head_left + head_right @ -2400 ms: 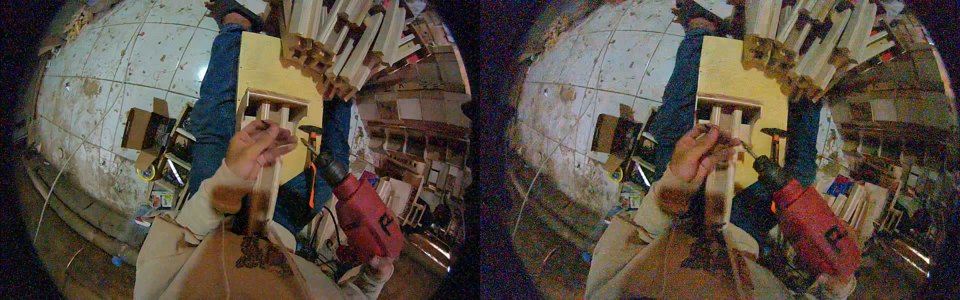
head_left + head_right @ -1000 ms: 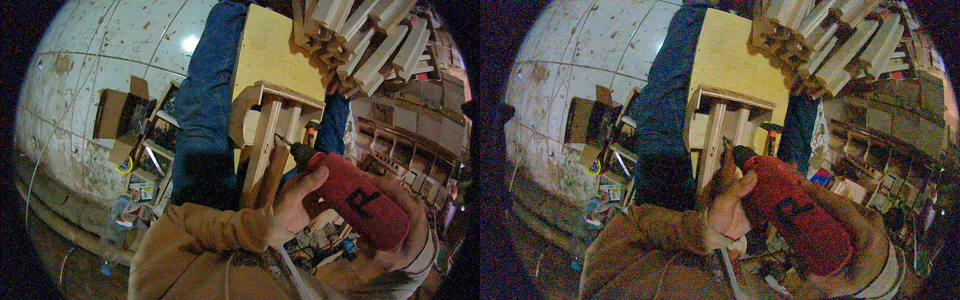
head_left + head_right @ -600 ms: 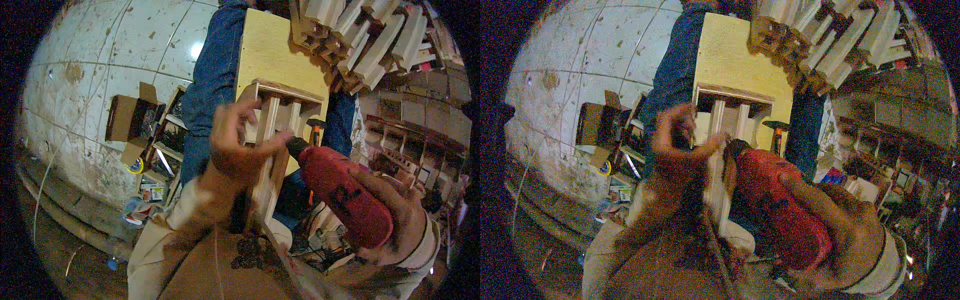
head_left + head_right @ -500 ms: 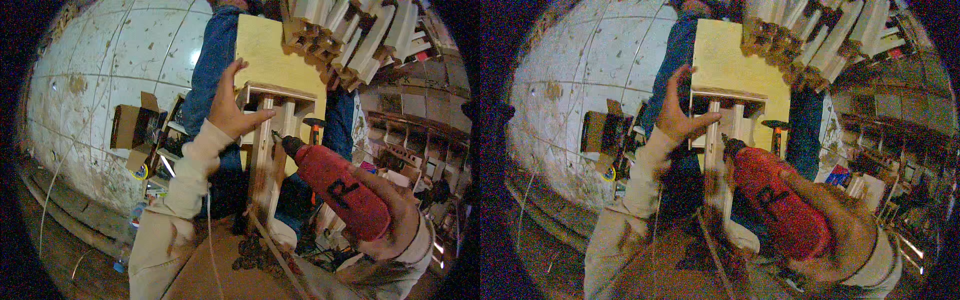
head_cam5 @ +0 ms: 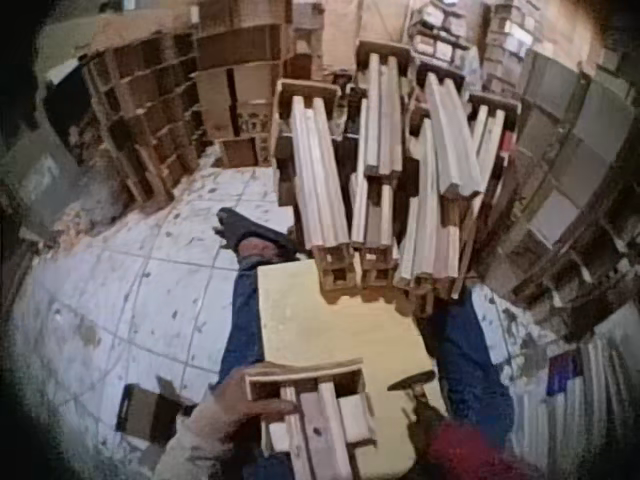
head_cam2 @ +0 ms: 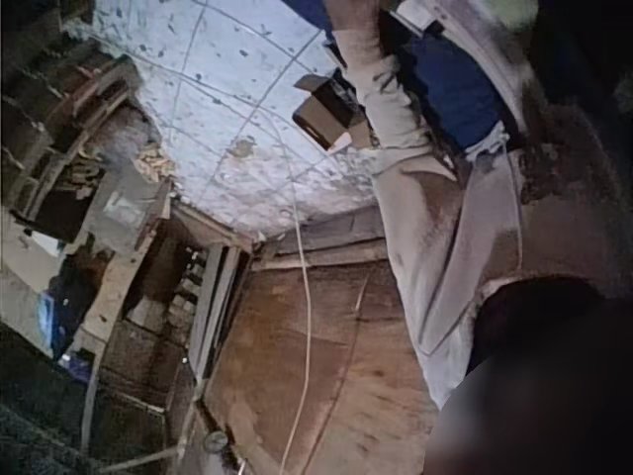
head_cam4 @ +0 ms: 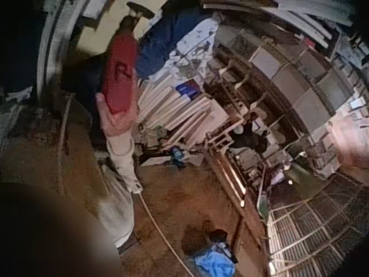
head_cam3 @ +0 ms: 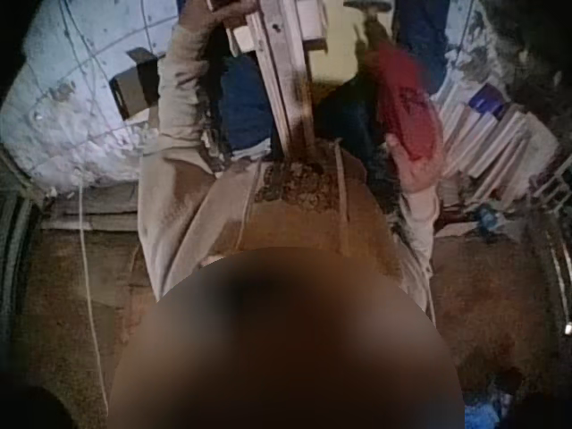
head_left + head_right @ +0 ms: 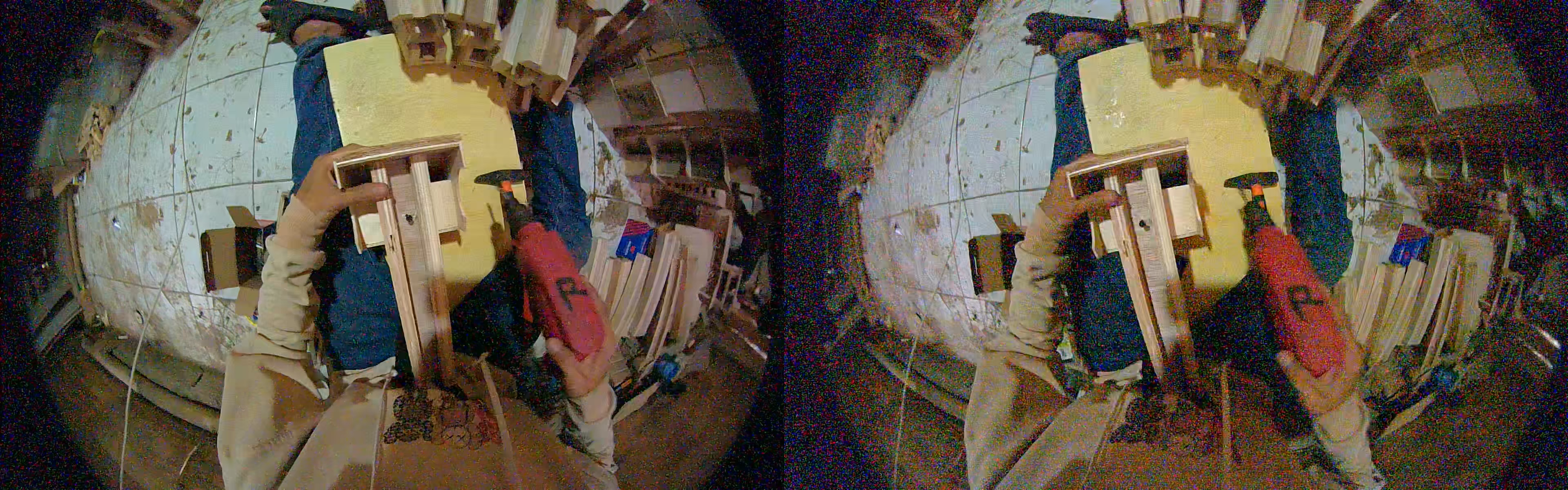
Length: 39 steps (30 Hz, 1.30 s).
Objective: The person assembles small wooden frames by inserting nails and driving them with a cordless drill. They repeatedly pick up frames, align them, insert nails, and use the drill to fasten the pieces together.
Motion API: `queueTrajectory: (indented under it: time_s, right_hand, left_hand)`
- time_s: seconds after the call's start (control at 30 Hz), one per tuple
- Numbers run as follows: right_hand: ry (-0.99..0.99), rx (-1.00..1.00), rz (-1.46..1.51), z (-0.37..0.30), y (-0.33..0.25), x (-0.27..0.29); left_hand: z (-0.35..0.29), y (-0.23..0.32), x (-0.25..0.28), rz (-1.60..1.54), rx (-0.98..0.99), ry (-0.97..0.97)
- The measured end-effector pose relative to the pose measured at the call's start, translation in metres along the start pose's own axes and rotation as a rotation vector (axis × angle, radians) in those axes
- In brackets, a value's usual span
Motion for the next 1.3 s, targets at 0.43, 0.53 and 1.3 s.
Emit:
queueTrajectory:
  time_s: [0.43,0.53,1.3]
  right_hand:
    - [-0.077,-0.040,0.405,0.009,0.015,-0.043]
    - [-0.131,0.002,0.332,0.013,0.010,-0.056]
    - [-0.029,0.157,0.264,0.041,0.024,-0.168]
  left_hand:
    - [0.000,-0.011,-0.001,-0.090,0.032,-0.011]
    - [-0.002,-0.010,-0.001,-0.045,0.060,-0.019]
    - [-0.001,-0.017,-0.003,-0.118,0.096,-0.030]
Point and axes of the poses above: each hand's wrist, its own z-axis towards the middle knuckle, its own x-axis out of the back of the hand, y = z × x, the point moved 10 cm from there along z, towards the middle knuckle, and after that the axes turned 7 degrees about x, right-handed, at the moved point
